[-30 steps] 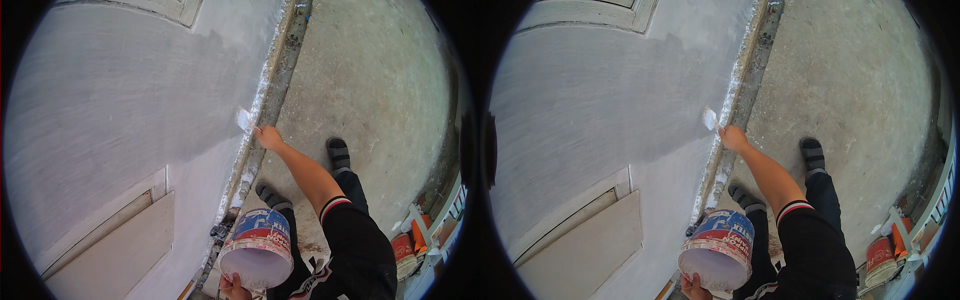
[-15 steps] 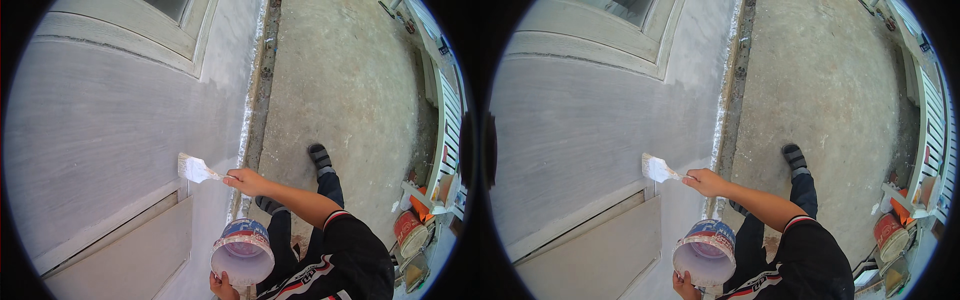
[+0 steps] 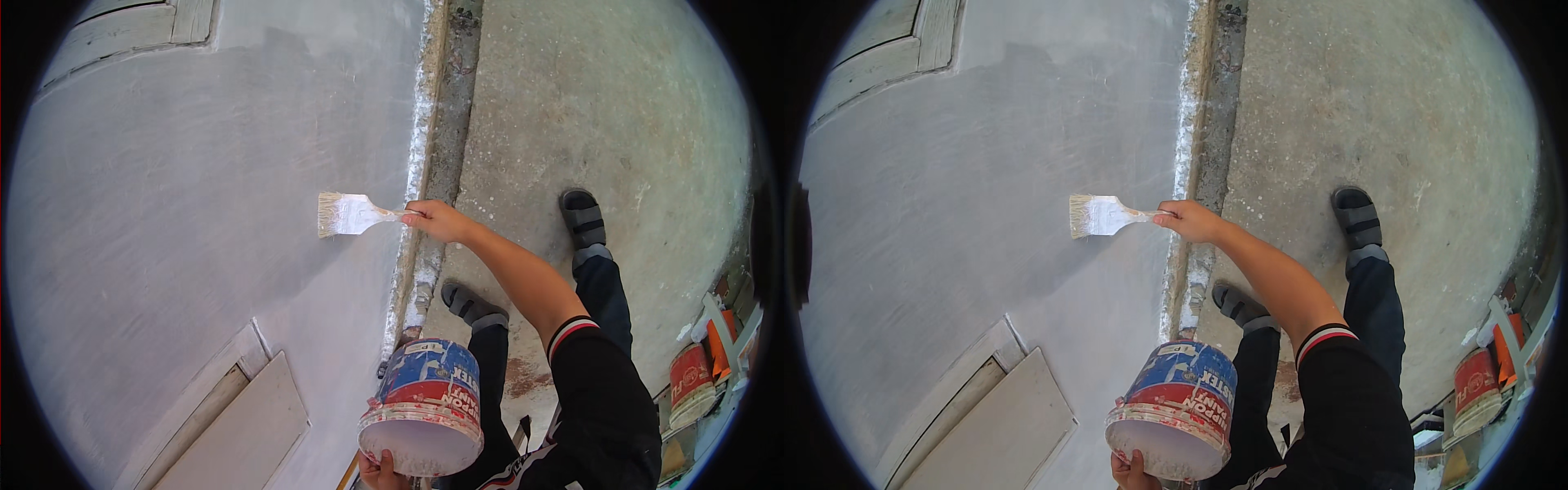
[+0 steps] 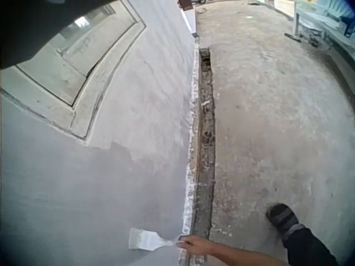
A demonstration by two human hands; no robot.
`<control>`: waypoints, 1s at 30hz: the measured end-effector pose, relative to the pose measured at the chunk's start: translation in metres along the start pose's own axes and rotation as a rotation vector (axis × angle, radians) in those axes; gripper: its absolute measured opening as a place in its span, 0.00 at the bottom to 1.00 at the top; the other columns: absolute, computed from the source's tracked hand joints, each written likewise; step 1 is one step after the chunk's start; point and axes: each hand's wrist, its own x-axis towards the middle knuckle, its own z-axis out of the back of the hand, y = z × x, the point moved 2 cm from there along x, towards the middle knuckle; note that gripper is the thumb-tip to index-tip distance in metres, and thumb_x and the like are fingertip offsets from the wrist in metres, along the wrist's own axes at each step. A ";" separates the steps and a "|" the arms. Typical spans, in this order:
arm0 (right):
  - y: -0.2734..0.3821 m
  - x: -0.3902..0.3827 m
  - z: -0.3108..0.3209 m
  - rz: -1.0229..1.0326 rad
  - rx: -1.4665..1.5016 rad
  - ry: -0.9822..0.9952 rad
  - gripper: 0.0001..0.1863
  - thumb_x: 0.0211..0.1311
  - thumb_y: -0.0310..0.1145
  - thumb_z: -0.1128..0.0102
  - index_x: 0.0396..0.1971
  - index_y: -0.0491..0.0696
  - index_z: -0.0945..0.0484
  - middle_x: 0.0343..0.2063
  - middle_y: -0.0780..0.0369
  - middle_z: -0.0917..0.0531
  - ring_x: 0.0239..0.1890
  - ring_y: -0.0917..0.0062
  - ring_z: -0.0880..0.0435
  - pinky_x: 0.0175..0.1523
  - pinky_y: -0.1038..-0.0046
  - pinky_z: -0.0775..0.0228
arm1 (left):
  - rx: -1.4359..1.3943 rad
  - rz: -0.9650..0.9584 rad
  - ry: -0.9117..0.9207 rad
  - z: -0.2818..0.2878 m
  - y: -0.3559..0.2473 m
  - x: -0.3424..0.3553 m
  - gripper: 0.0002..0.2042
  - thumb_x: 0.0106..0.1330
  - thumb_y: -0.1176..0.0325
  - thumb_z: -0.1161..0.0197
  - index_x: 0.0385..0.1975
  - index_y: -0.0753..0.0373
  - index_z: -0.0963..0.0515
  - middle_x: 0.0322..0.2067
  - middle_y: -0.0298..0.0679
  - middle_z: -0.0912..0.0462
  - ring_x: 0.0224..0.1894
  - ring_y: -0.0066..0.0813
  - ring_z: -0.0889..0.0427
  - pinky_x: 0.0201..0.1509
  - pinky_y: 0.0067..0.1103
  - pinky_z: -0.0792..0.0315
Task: Painting a white wall or trim using a brush and a bucket of paint.
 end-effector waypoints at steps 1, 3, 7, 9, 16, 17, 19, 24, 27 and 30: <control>-0.014 0.005 0.005 -0.053 -0.011 -0.041 0.17 0.63 0.44 0.50 0.28 0.44 0.28 0.16 0.62 0.31 0.21 0.79 0.34 0.29 0.74 0.38 | 0.008 0.003 -0.009 -0.007 0.000 0.002 0.18 0.57 0.79 0.40 0.48 0.66 0.31 0.39 0.42 0.24 0.41 0.32 0.25 0.46 0.27 0.29; -0.039 0.007 0.014 -0.112 -0.013 -0.072 0.17 0.63 0.44 0.50 0.28 0.43 0.27 0.16 0.62 0.30 0.22 0.78 0.33 0.29 0.73 0.38 | -0.051 -0.033 -0.017 -0.012 0.001 -0.002 0.18 0.57 0.79 0.40 0.49 0.66 0.32 0.39 0.42 0.24 0.40 0.32 0.25 0.45 0.28 0.29; -0.062 -0.006 0.038 -0.159 -0.191 -0.217 0.17 0.61 0.43 0.49 0.27 0.42 0.25 0.18 0.57 0.26 0.22 0.70 0.28 0.31 0.68 0.35 | 0.007 -0.052 0.004 0.006 0.003 0.006 0.19 0.56 0.79 0.40 0.49 0.67 0.32 0.39 0.43 0.24 0.40 0.32 0.25 0.45 0.28 0.29; -0.061 -0.012 0.047 -0.200 -0.266 -0.294 0.17 0.61 0.43 0.49 0.27 0.42 0.24 0.20 0.55 0.24 0.23 0.66 0.26 0.32 0.66 0.34 | 0.028 -0.068 0.038 0.017 0.007 0.009 0.19 0.56 0.79 0.40 0.49 0.67 0.32 0.39 0.43 0.24 0.40 0.32 0.25 0.44 0.28 0.29; 0.057 -0.022 0.002 -0.229 -0.303 -0.332 0.19 0.58 0.44 0.51 0.25 0.41 0.23 0.24 0.50 0.21 0.30 0.54 0.22 0.38 0.60 0.31 | 0.053 -0.131 0.148 0.043 -0.007 -0.005 0.21 0.55 0.80 0.39 0.50 0.68 0.32 0.40 0.43 0.24 0.39 0.32 0.26 0.44 0.28 0.29; 0.082 -0.027 -0.006 -0.204 -0.340 -0.354 0.18 0.58 0.43 0.51 0.25 0.41 0.23 0.23 0.50 0.21 0.30 0.54 0.22 0.37 0.60 0.31 | 0.076 -0.150 0.091 0.043 -0.012 -0.012 0.22 0.55 0.80 0.38 0.51 0.68 0.32 0.40 0.42 0.24 0.38 0.31 0.26 0.44 0.27 0.29; 0.127 -0.044 -0.022 -0.177 -0.377 -0.358 0.18 0.58 0.43 0.51 0.25 0.42 0.23 0.22 0.50 0.21 0.29 0.54 0.22 0.37 0.59 0.31 | 0.094 -0.169 0.051 0.050 -0.021 -0.022 0.22 0.55 0.80 0.38 0.51 0.67 0.32 0.39 0.42 0.24 0.37 0.31 0.26 0.43 0.27 0.29; 0.214 -0.101 -0.042 -0.043 -0.351 -0.254 0.17 0.59 0.43 0.51 0.24 0.43 0.25 0.20 0.52 0.22 0.26 0.56 0.22 0.34 0.60 0.32 | 0.044 -0.117 0.118 0.052 -0.036 -0.046 0.22 0.55 0.78 0.38 0.51 0.66 0.32 0.38 0.41 0.23 0.36 0.31 0.25 0.39 0.26 0.27; 0.228 -0.117 -0.044 0.134 -0.205 -0.117 0.17 0.60 0.43 0.50 0.24 0.43 0.27 0.16 0.54 0.25 0.22 0.60 0.25 0.29 0.63 0.34 | 0.092 -0.085 0.102 0.047 -0.040 -0.054 0.22 0.55 0.77 0.37 0.51 0.66 0.32 0.38 0.41 0.22 0.36 0.32 0.24 0.37 0.25 0.27; 0.224 -0.108 -0.043 0.289 0.006 0.021 0.16 0.61 0.41 0.49 0.22 0.44 0.29 0.12 0.58 0.31 0.16 0.69 0.32 0.25 0.70 0.39 | 0.018 -0.141 0.044 0.039 -0.028 -0.051 0.22 0.54 0.77 0.37 0.51 0.66 0.31 0.37 0.42 0.22 0.35 0.31 0.24 0.36 0.24 0.27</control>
